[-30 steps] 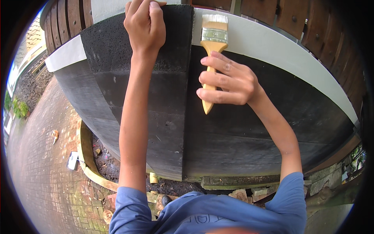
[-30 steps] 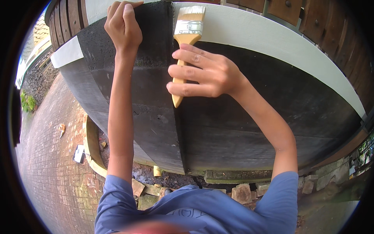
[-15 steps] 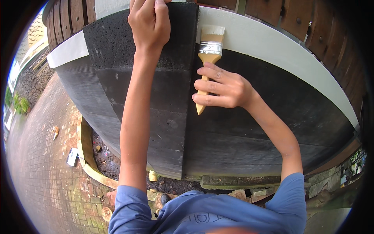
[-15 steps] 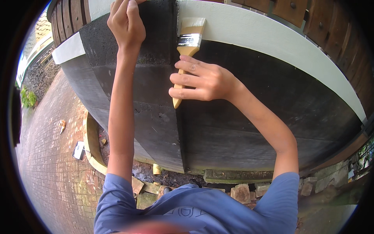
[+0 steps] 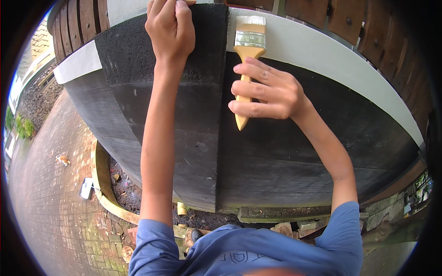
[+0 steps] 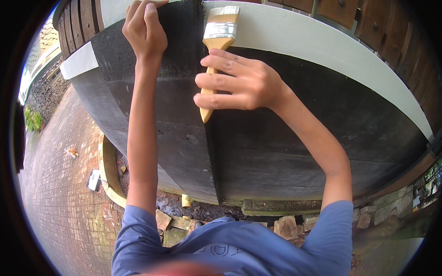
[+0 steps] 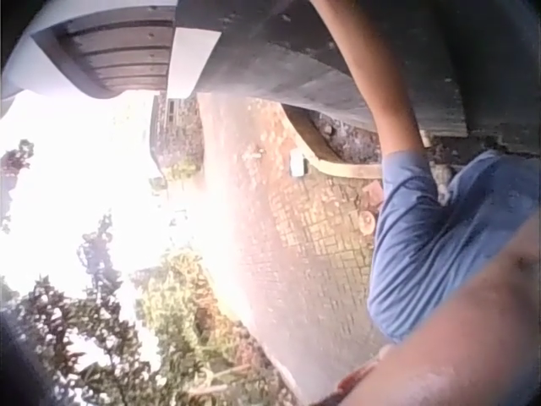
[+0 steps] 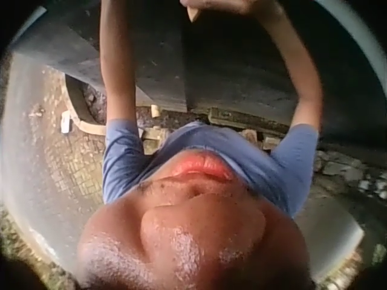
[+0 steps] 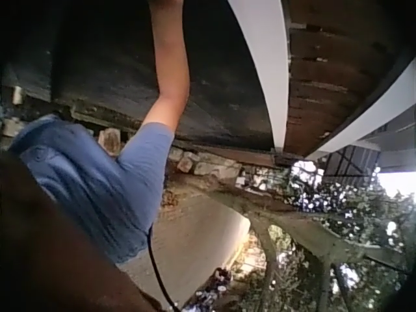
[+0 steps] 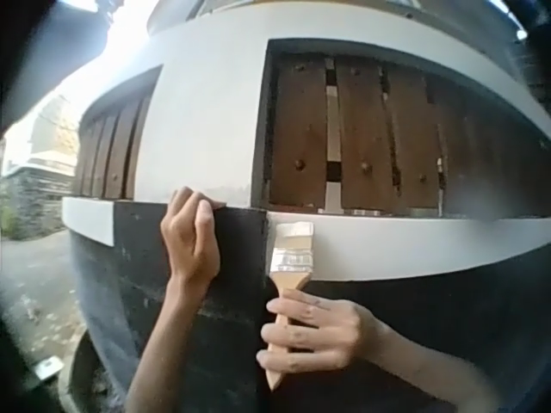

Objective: Painting the top white edge of an outdoor wall using a brush.

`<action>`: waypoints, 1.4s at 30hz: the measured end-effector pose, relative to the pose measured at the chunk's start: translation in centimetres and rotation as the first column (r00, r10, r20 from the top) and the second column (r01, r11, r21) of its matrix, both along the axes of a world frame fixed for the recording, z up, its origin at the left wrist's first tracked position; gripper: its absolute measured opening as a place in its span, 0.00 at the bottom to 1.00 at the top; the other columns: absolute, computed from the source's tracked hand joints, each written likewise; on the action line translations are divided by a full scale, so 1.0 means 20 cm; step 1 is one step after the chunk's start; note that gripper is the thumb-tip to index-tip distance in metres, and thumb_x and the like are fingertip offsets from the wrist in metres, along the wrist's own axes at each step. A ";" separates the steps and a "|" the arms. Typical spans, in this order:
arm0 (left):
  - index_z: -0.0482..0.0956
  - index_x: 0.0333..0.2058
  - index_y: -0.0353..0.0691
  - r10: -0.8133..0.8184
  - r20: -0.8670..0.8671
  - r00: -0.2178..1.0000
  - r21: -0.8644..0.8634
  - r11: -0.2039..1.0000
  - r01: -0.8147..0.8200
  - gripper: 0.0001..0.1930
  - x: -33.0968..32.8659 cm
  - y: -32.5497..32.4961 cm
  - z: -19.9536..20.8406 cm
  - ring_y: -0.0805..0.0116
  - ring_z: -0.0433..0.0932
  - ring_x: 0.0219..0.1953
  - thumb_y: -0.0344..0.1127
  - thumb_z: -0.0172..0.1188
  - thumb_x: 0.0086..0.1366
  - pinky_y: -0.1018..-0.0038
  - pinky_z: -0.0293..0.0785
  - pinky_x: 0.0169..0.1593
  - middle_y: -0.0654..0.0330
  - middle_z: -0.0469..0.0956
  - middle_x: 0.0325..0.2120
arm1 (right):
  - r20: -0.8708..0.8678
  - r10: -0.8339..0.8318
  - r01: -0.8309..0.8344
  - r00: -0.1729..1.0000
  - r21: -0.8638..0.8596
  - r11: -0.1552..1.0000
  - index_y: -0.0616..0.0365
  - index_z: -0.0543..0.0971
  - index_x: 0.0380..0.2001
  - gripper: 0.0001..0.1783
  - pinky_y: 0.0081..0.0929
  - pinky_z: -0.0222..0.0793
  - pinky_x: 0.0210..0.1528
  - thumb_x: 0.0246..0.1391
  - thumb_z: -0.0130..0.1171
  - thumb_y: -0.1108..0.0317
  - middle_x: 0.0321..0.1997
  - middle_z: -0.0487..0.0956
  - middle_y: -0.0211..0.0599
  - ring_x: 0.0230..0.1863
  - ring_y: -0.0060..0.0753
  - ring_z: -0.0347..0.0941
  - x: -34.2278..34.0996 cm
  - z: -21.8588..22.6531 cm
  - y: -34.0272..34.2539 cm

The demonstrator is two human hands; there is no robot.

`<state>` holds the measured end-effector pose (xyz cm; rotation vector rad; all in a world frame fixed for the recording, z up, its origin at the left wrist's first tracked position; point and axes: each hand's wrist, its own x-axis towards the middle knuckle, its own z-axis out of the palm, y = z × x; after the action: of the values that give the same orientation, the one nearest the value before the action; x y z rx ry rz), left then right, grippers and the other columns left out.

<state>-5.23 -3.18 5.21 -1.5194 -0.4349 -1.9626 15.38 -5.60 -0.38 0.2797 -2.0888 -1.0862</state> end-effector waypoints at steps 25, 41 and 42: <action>0.74 0.23 0.28 -0.009 -0.023 1.000 0.012 1.000 0.010 0.17 0.00 -0.01 0.00 0.52 0.70 0.28 0.34 0.42 0.64 0.64 0.67 0.34 0.48 0.69 0.21 | 0.246 0.015 -0.008 0.969 -0.026 1.000 0.50 0.77 0.31 0.12 0.41 0.79 0.50 0.40 0.67 0.71 0.34 0.78 0.32 0.42 0.43 0.78 0.06 0.01 0.10; 0.75 0.22 0.29 0.011 -0.018 1.000 0.001 1.000 -0.011 0.17 -0.01 0.02 0.00 0.52 0.71 0.28 0.35 0.43 0.64 0.64 0.67 0.34 0.48 0.69 0.21 | 0.288 0.123 -0.063 0.950 -0.208 0.976 0.50 0.77 0.31 0.12 0.42 0.79 0.51 0.40 0.66 0.73 0.34 0.77 0.32 0.41 0.44 0.77 0.09 -0.19 0.03; 0.75 0.22 0.29 0.014 -0.016 1.000 0.002 1.000 -0.014 0.17 -0.01 0.02 0.00 0.51 0.71 0.28 0.34 0.43 0.64 0.64 0.67 0.34 0.48 0.69 0.21 | 0.288 0.108 -0.047 0.952 -0.210 0.977 0.50 0.77 0.31 0.12 0.42 0.79 0.50 0.40 0.66 0.73 0.34 0.77 0.32 0.41 0.44 0.78 0.09 -0.20 0.02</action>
<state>-5.49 -2.78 5.20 -1.5254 -0.4352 -1.9389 17.26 -5.12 -4.28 0.4453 -2.4126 -0.8165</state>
